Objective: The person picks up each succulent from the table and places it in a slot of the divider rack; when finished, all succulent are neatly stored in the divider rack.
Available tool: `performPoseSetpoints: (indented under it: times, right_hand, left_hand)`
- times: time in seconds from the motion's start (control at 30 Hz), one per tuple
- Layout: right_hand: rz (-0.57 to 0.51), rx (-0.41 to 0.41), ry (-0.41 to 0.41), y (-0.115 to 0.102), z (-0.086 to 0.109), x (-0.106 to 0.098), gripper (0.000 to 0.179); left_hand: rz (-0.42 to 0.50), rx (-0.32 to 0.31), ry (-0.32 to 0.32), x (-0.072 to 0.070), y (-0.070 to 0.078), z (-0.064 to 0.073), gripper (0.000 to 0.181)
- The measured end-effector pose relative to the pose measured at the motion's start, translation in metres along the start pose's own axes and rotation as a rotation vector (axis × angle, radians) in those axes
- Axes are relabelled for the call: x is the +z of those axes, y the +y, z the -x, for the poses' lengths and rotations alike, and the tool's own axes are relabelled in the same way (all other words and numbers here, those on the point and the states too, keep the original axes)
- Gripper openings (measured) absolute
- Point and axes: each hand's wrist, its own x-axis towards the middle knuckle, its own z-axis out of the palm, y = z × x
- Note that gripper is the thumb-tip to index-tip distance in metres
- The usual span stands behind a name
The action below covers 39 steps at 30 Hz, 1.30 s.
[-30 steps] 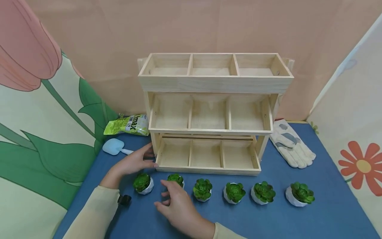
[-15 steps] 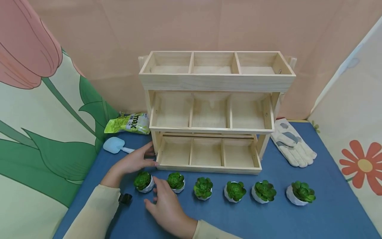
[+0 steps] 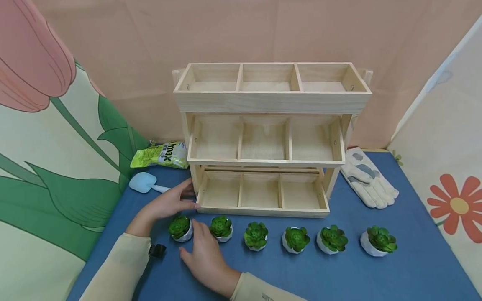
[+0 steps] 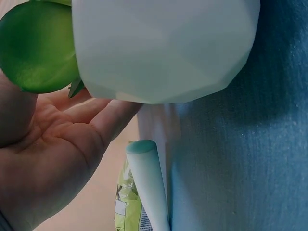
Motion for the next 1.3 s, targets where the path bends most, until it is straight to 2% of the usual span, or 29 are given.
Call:
performPoseSetpoints:
  times: [0.3,0.7,1.07,1.3]
  right_hand:
    - [0.016,0.006,0.051,0.002,-0.004,0.008,0.073]
    - [0.019,0.037,0.034,-0.004,-0.015,0.013,0.074]
    - [-0.062,0.026,0.073,-0.001,-0.023,0.017,0.066]
    - [-0.079,0.024,0.083,0.002,-0.026,0.021,0.068]
  left_hand:
    - [0.006,-0.001,0.007,0.000,-0.003,-0.001,0.100]
    - [-0.005,-0.004,0.003,0.000,-0.002,-0.002,0.098]
    - [0.014,0.022,-0.009,0.000,-0.002,0.000,0.098]
    - [0.012,0.025,-0.003,0.000,-0.002,0.000,0.097]
